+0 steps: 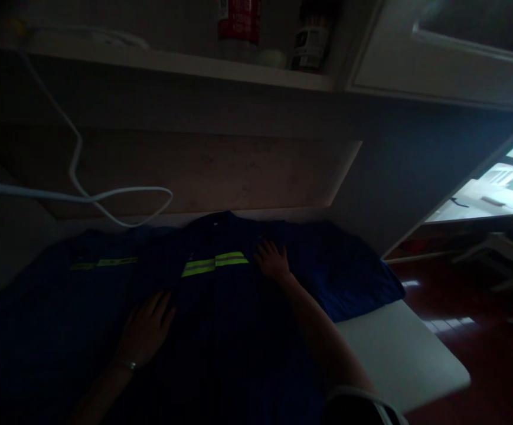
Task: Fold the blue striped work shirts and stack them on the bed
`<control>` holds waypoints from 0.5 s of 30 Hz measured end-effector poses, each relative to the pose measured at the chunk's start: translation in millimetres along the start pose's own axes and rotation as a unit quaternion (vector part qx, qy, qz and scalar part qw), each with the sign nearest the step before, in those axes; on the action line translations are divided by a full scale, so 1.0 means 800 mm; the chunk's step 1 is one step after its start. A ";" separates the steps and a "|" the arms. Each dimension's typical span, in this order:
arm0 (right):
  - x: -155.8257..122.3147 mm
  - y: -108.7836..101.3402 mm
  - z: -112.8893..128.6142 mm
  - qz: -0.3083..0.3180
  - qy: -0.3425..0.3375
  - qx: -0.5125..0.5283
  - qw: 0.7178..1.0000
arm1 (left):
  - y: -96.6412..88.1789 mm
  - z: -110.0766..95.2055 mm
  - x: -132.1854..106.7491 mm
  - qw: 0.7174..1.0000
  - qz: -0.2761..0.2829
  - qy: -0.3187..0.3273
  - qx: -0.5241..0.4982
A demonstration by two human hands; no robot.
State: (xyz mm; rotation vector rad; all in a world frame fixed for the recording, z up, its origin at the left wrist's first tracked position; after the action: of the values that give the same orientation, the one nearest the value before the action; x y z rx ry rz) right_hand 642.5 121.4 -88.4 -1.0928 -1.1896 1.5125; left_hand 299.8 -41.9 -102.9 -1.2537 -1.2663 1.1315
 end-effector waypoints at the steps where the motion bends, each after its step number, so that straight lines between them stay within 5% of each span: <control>1: -0.002 -0.001 -0.002 -0.009 -0.001 0.007 1.000 | -0.006 -0.001 -0.003 1.000 0.005 0.006 0.000; 5: -0.049 -0.024 -0.017 -0.095 -0.030 0.032 0.994 | -0.039 -0.005 -0.058 0.999 0.025 0.028 -0.027; 8: -0.140 -0.032 -0.044 -0.190 -0.028 0.066 0.979 | -0.057 -0.012 -0.142 0.998 0.007 0.025 -0.051; 11: -0.264 -0.020 -0.089 -0.249 0.080 0.126 0.957 | -0.050 -0.019 -0.231 0.999 -0.019 -0.046 -0.016; 15: -0.401 0.033 -0.139 -0.170 0.283 0.219 0.918 | -0.016 -0.013 -0.306 0.989 -0.043 -0.138 -0.031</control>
State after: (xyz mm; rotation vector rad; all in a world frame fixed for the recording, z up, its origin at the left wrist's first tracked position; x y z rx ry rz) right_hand 814.2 -172.5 -96.0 -0.8731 -0.5599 1.0179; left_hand 304.3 -286.9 -97.6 -1.1016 -1.5567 1.2420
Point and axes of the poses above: each hand's wrist, its own x-axis towards the middle knuckle, its own y-axis out of the palm, z = x × y, the point moved 6 cm from there along x, towards the middle knuckle, and after that the axes turned 5 degrees about z, right-handed, at the moved point
